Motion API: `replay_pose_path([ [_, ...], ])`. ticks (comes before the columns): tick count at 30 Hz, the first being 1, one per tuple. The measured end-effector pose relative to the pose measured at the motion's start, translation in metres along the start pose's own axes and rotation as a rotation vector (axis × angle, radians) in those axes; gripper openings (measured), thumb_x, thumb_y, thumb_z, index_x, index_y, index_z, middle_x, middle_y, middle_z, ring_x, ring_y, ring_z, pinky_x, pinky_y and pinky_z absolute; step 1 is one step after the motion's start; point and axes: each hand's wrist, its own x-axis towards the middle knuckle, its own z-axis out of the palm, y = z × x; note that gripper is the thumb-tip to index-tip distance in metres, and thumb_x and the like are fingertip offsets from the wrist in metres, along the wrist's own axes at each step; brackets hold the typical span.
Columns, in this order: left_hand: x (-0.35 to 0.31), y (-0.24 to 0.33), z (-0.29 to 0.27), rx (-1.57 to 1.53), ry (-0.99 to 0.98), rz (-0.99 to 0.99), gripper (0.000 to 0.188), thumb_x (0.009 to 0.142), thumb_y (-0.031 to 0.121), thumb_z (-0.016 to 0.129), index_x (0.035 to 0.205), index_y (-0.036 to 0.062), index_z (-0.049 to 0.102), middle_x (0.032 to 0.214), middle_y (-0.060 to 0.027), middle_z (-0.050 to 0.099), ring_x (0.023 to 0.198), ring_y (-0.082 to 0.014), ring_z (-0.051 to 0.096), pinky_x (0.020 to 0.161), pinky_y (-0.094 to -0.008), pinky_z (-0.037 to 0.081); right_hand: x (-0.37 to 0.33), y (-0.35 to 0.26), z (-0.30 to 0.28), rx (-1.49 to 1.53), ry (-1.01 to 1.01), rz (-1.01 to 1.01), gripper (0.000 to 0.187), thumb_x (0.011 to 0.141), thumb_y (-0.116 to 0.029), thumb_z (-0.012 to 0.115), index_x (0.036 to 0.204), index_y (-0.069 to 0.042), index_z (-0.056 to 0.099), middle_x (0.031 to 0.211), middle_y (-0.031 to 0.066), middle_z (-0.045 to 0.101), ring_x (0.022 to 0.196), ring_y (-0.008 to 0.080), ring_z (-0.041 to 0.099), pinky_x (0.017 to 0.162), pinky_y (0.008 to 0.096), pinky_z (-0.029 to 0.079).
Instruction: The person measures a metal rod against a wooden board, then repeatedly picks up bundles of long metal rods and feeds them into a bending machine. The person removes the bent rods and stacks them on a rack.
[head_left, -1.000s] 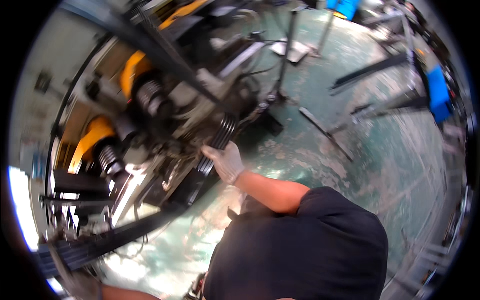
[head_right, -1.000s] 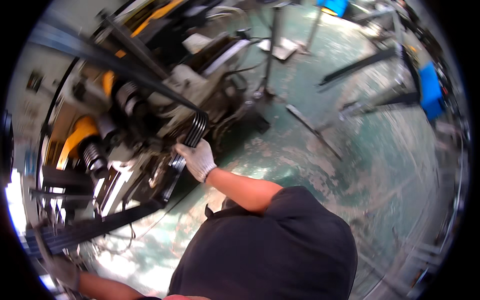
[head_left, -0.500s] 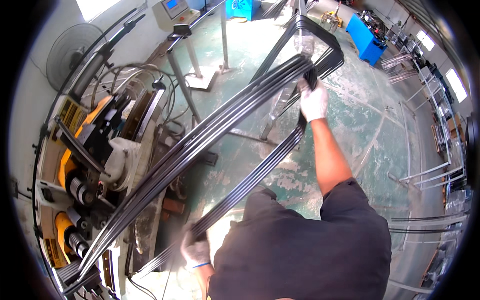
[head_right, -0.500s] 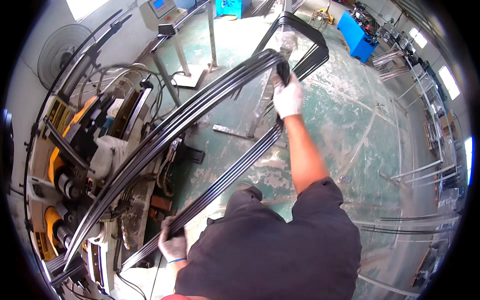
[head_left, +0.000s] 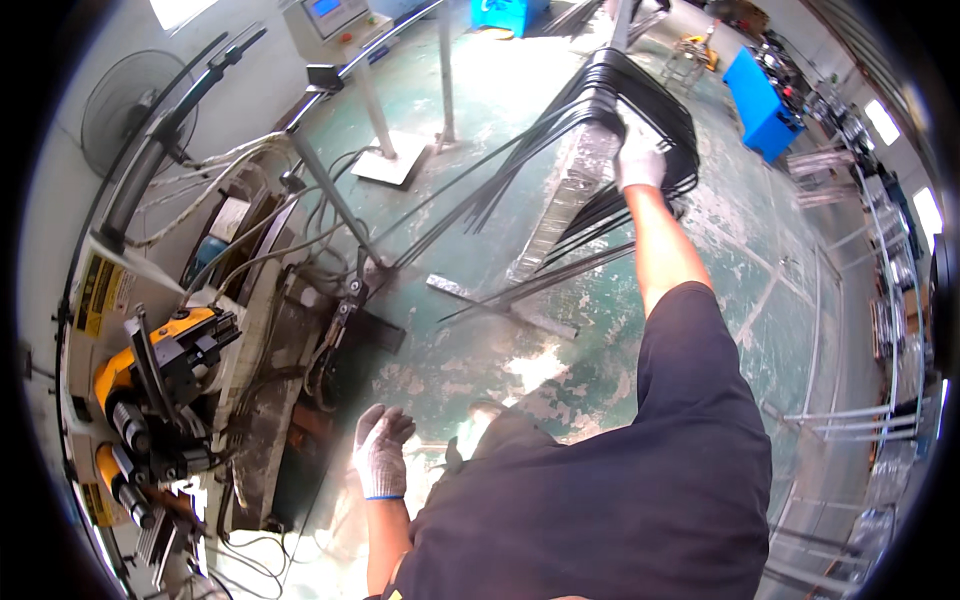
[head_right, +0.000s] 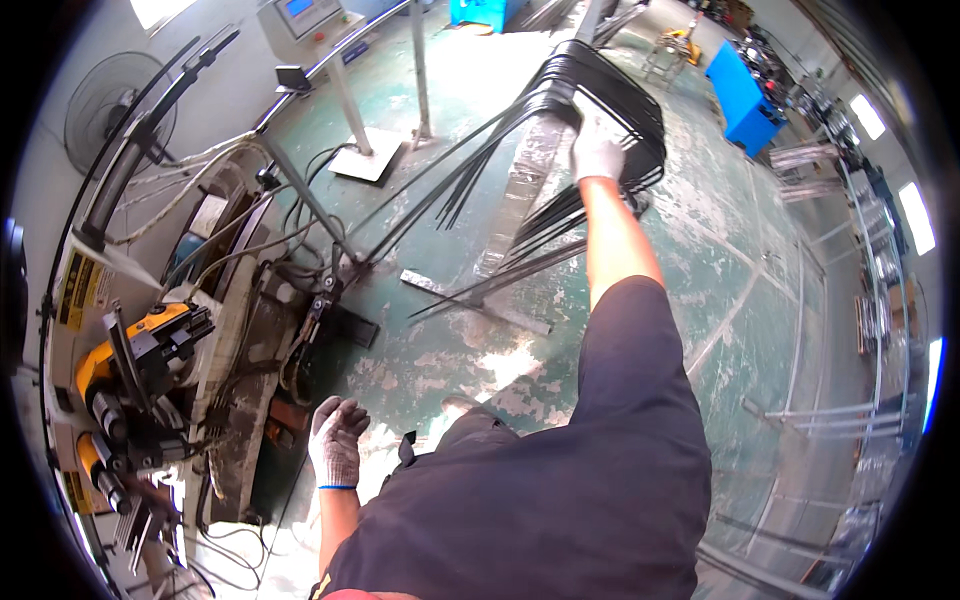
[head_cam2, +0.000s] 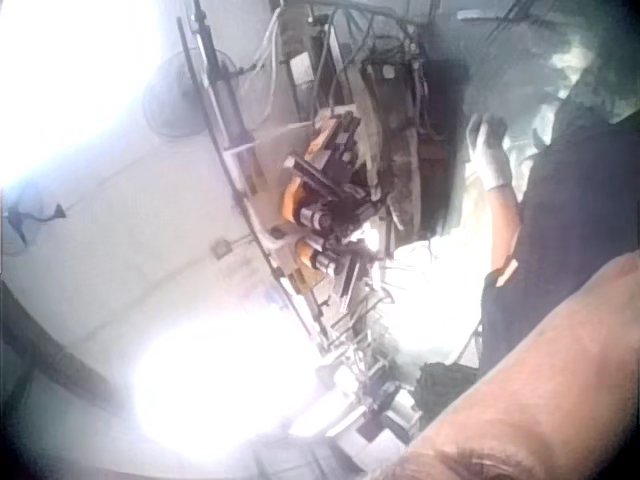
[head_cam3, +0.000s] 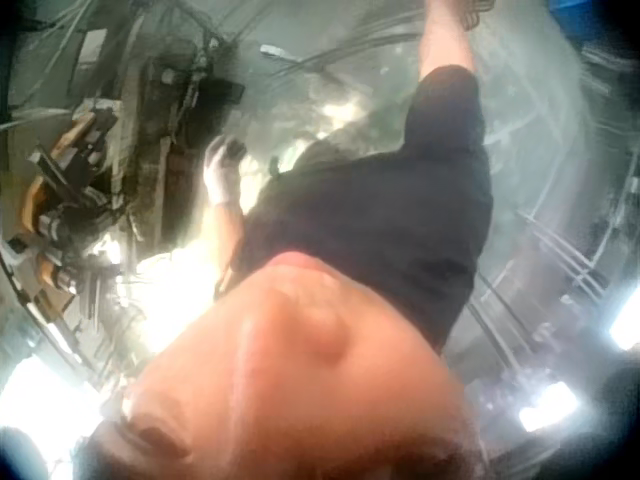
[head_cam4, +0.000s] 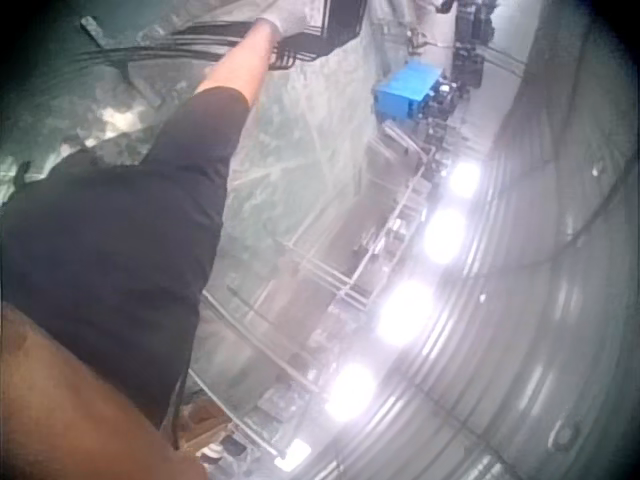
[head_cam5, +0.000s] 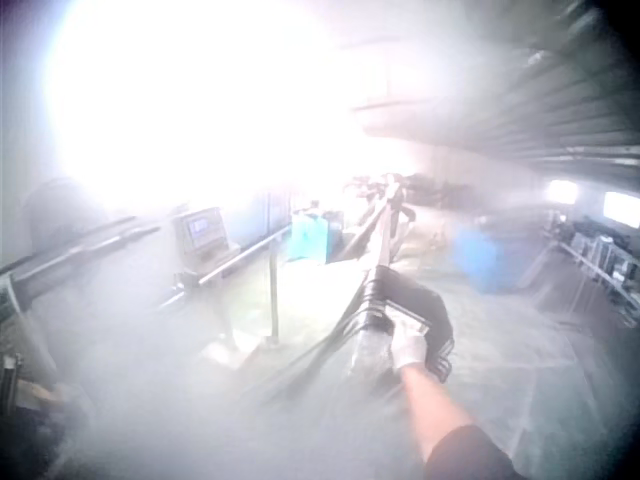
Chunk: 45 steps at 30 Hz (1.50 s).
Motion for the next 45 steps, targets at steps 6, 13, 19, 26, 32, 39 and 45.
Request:
replay_pose_path([
  [6, -0.038, -0.019, -0.026, 0.193, 0.372, -0.077, 0.034, 0.098, 0.011, 0.065, 0.129, -0.0008, 0.057, 0.107, -0.0188, 0.072, 0.089, -0.0293, 0.073, 0.079, -0.0397, 0.062, 0.064, -0.059, -0.054, -0.084, -0.096, 0.016, 0.036, 0.097, -0.039, 0.054, 0.109, -0.013, 0.077, 0.107, 0.0188, 0.077, 0.094, 0.0405, 0.074, 0.084, 0.0539, 0.058],
  [13, -0.137, -0.053, -0.109, -0.082, 0.715, 0.053, 0.035, 0.101, 0.013, 0.065, 0.131, -0.0018, 0.057, 0.101, -0.0141, 0.073, 0.081, -0.0203, 0.072, 0.073, -0.0338, 0.061, -0.124, -0.055, -0.010, -0.170, -0.253, 0.264, 0.071, 0.088, -0.067, 0.064, 0.109, -0.001, 0.076, 0.106, 0.0169, 0.077, 0.099, 0.0319, 0.074, 0.081, 0.0480, 0.060],
  [19, -0.232, -0.079, -0.191, -0.332, 0.799, 0.108, 0.032, 0.100, 0.012, 0.063, 0.130, -0.0001, 0.059, 0.108, -0.0150, 0.074, 0.083, -0.0223, 0.072, 0.076, -0.0365, 0.061, -0.516, -0.222, -0.059, 0.750, -1.210, -0.334, 0.036, 0.088, -0.015, 0.075, 0.120, 0.002, 0.070, 0.108, 0.0176, 0.077, 0.101, 0.0306, 0.073, 0.095, 0.0411, 0.056],
  [26, -0.407, -0.091, -0.292, -0.443, 1.066, 0.450, 0.031, 0.098, 0.014, 0.066, 0.126, 0.0003, 0.062, 0.105, -0.0158, 0.076, 0.088, -0.0256, 0.074, 0.079, -0.0383, 0.061, -0.641, -0.500, -0.369, 1.334, -1.396, -1.180, 0.028, 0.092, -0.015, 0.072, 0.116, -0.002, 0.072, 0.106, 0.0176, 0.077, 0.100, 0.0271, 0.076, 0.093, 0.0370, 0.057],
  [32, -0.524, -0.165, -0.383, -0.735, 1.199, 0.621, 0.035, 0.093, 0.004, 0.068, 0.125, -0.0061, 0.057, 0.096, -0.0182, 0.072, 0.079, -0.0264, 0.071, 0.067, -0.0365, 0.059, -0.715, -0.603, -0.620, 1.613, -1.406, -1.476, 0.036, 0.091, -0.018, 0.076, 0.122, -0.001, 0.070, 0.109, 0.0167, 0.077, 0.103, 0.0241, 0.075, 0.093, 0.0351, 0.057],
  [39, -0.547, -0.200, -0.416, -1.042, 1.308, 0.634, 0.026, 0.098, 0.004, 0.060, 0.123, -0.0015, 0.055, 0.098, -0.0226, 0.068, 0.079, -0.0323, 0.068, 0.066, -0.0422, 0.057, -0.805, -0.666, -0.849, 1.842, -1.164, -2.095, 0.045, 0.089, -0.024, 0.080, 0.127, -0.004, 0.066, 0.107, 0.0182, 0.076, 0.099, 0.0312, 0.075, 0.089, 0.0395, 0.060],
  [45, -0.571, -0.216, -0.489, -1.035, 1.348, 0.783, 0.026, 0.102, 0.007, 0.052, 0.125, -0.0027, 0.060, 0.105, -0.0259, 0.072, 0.087, -0.0384, 0.073, 0.076, -0.0435, 0.062, -0.899, -0.730, -1.040, 1.845, -0.860, -2.349, 0.050, 0.093, -0.034, 0.076, 0.127, 0.001, 0.064, 0.111, 0.0231, 0.074, 0.107, 0.0393, 0.072, 0.092, 0.0471, 0.058],
])
